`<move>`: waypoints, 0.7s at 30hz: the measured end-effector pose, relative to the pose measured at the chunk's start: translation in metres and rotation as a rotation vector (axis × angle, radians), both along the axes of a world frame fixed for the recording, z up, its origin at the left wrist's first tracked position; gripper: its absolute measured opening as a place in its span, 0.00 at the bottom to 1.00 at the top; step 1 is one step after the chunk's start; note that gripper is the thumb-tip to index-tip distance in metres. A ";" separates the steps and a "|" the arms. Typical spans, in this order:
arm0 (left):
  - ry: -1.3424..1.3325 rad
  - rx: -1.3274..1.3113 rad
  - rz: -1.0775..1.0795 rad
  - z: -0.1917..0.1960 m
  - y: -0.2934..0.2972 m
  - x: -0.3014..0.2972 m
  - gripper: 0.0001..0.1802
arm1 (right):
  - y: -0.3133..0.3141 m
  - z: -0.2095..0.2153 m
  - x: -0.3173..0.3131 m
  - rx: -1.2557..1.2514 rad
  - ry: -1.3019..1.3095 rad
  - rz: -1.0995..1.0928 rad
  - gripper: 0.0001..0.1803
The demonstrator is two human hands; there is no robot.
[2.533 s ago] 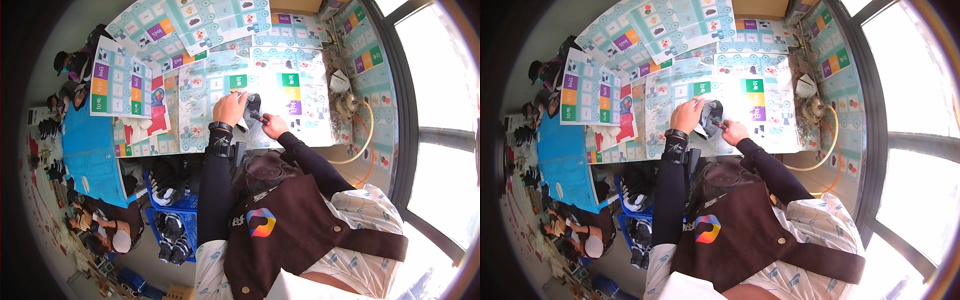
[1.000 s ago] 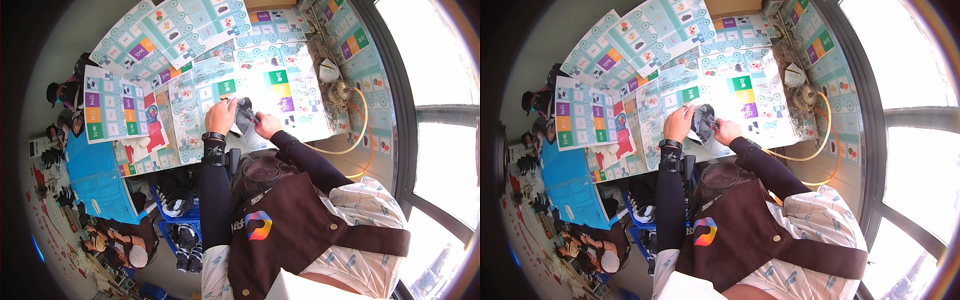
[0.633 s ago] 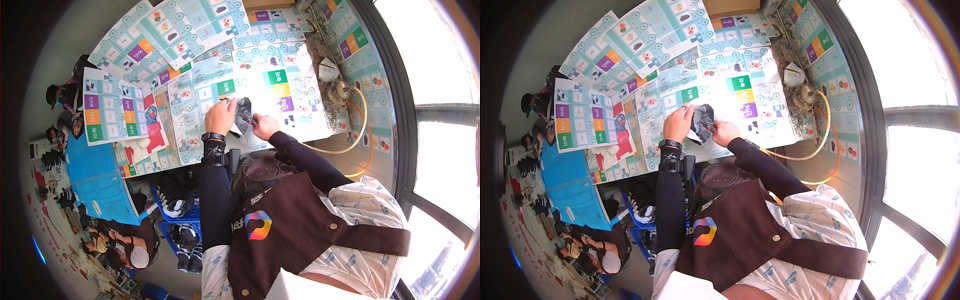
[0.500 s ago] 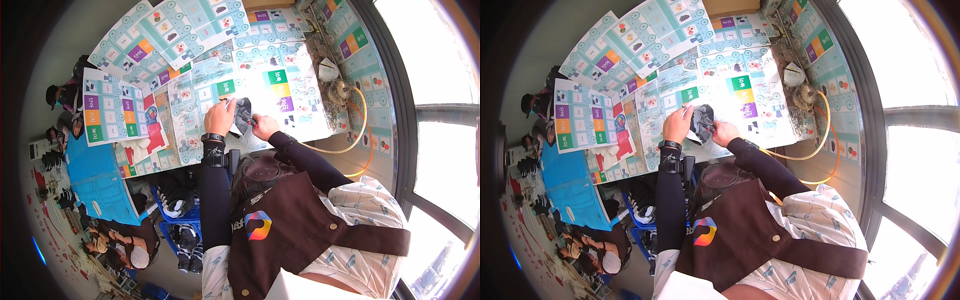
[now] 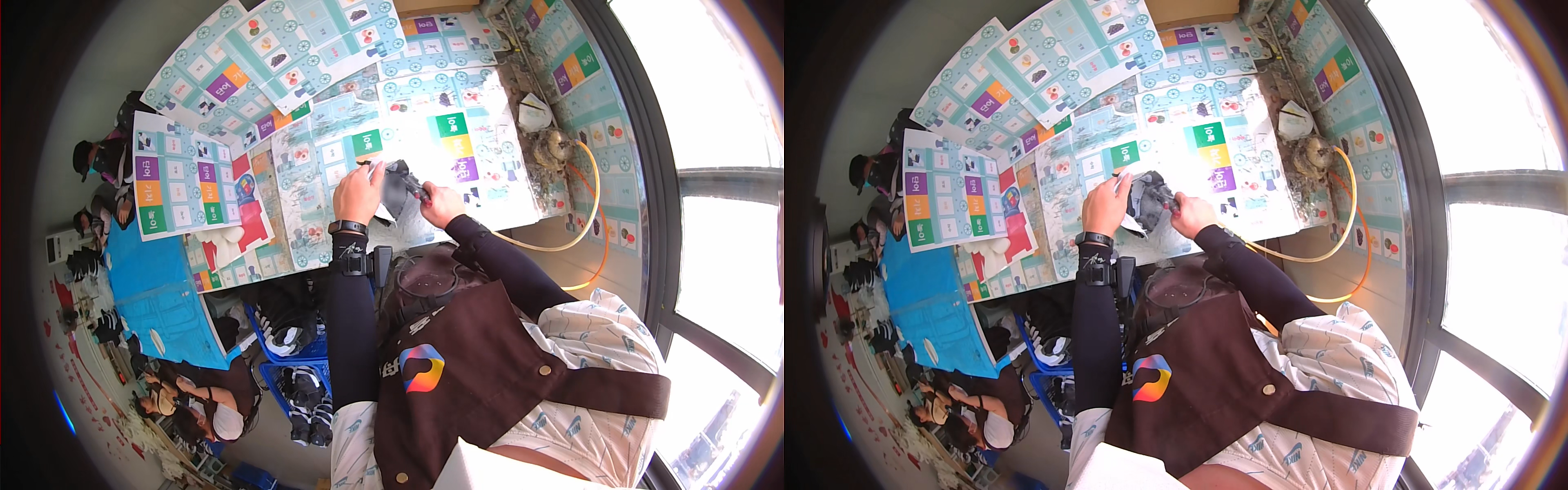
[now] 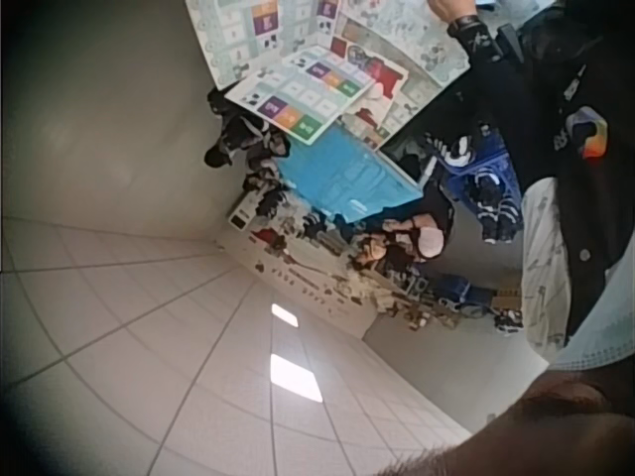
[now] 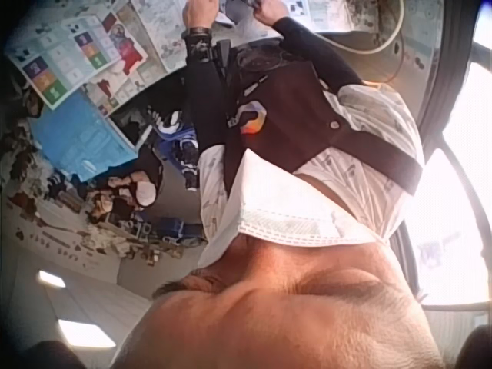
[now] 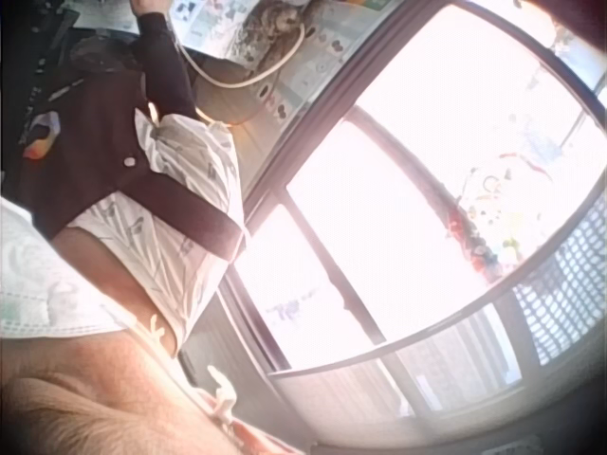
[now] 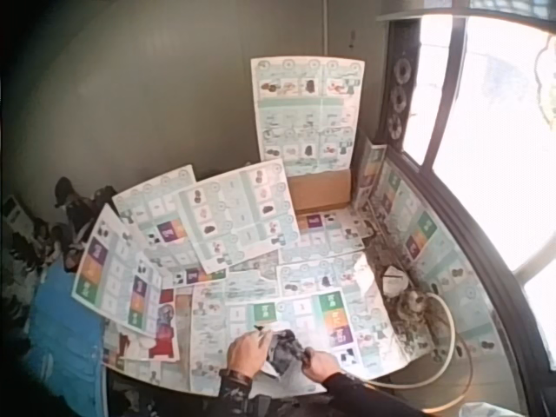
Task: The person picks up a shoe upper from a blue bin and places it onto a table. Using a handheld applicator tool, they apply a substance to the edges of the component before placing it back into a bin.
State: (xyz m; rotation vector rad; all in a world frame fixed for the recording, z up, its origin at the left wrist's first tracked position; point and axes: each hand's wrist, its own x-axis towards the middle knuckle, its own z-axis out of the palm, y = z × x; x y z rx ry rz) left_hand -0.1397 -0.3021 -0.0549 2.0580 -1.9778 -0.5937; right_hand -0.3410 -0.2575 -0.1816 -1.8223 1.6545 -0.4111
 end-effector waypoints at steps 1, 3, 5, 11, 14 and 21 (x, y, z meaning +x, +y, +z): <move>-0.002 -0.006 -0.003 0.000 0.000 0.000 0.30 | 0.000 0.000 0.000 0.000 0.000 0.000 0.13; -0.004 -0.009 -0.004 0.000 0.001 0.000 0.30 | 0.002 -0.001 0.002 0.022 -0.008 0.022 0.12; -0.005 -0.011 -0.007 -0.001 0.001 -0.001 0.30 | 0.004 -0.007 0.003 -0.017 -0.021 0.013 0.10; -0.017 -0.024 0.001 -0.002 0.004 -0.001 0.31 | 0.002 -0.010 0.002 -0.044 -0.043 -0.011 0.10; -0.019 -0.006 -0.004 -0.001 0.004 0.001 0.31 | 0.001 -0.010 -0.002 -0.029 -0.030 -0.014 0.11; -0.025 -0.009 -0.009 -0.001 0.005 0.000 0.31 | 0.004 -0.005 -0.001 0.021 0.007 0.021 0.12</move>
